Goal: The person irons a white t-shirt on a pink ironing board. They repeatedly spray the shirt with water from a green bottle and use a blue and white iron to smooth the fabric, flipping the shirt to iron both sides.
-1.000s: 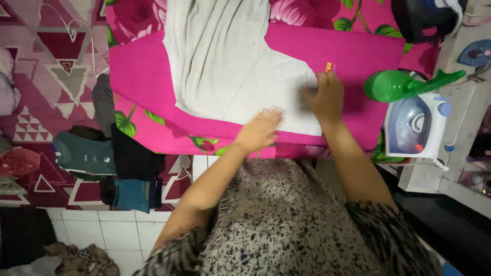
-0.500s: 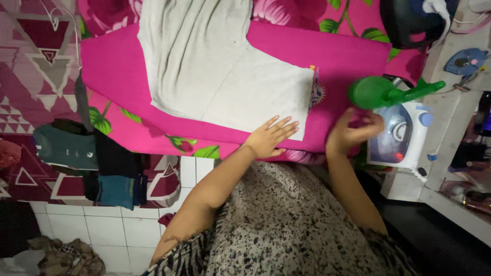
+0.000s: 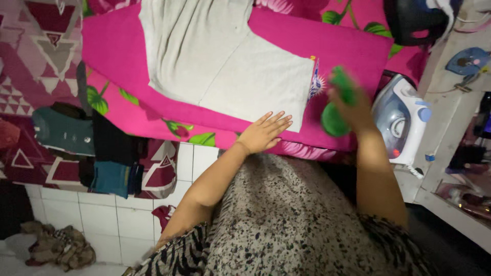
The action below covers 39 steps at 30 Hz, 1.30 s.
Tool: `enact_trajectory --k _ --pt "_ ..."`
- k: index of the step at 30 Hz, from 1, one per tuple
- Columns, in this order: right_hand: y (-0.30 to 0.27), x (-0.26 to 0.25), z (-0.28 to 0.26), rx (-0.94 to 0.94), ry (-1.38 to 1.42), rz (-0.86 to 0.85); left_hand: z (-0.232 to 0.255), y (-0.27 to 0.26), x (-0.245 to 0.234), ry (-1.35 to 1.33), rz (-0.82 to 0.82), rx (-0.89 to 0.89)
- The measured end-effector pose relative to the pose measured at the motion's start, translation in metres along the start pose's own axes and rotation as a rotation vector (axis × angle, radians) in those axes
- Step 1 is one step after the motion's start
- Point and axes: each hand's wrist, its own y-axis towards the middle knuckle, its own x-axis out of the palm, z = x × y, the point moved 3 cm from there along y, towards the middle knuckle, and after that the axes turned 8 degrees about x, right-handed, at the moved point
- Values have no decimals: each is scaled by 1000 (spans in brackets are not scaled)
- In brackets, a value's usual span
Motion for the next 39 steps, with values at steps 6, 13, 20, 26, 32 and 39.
enact_trajectory --k 6,13,20,26,32,39 --pt "-15 69 -90 126 78 -296 30 -37 16 -78 80 -87" --pt "2 106 -176 97 548 -344 30 -76 43 -123 118 -258" --pt "-34 114 -179 -64 108 -529 31 -90 36 -124 142 -267" --pt "-31 58 -69 -684 -619 69 35 -74 16 -97 143 -240" --pt "25 -31 50 -239 317 494 32 -24 9 4 121 -183" --pt "-7 -93 80 -178 -111 395 30 26 16 -2 24 -205"
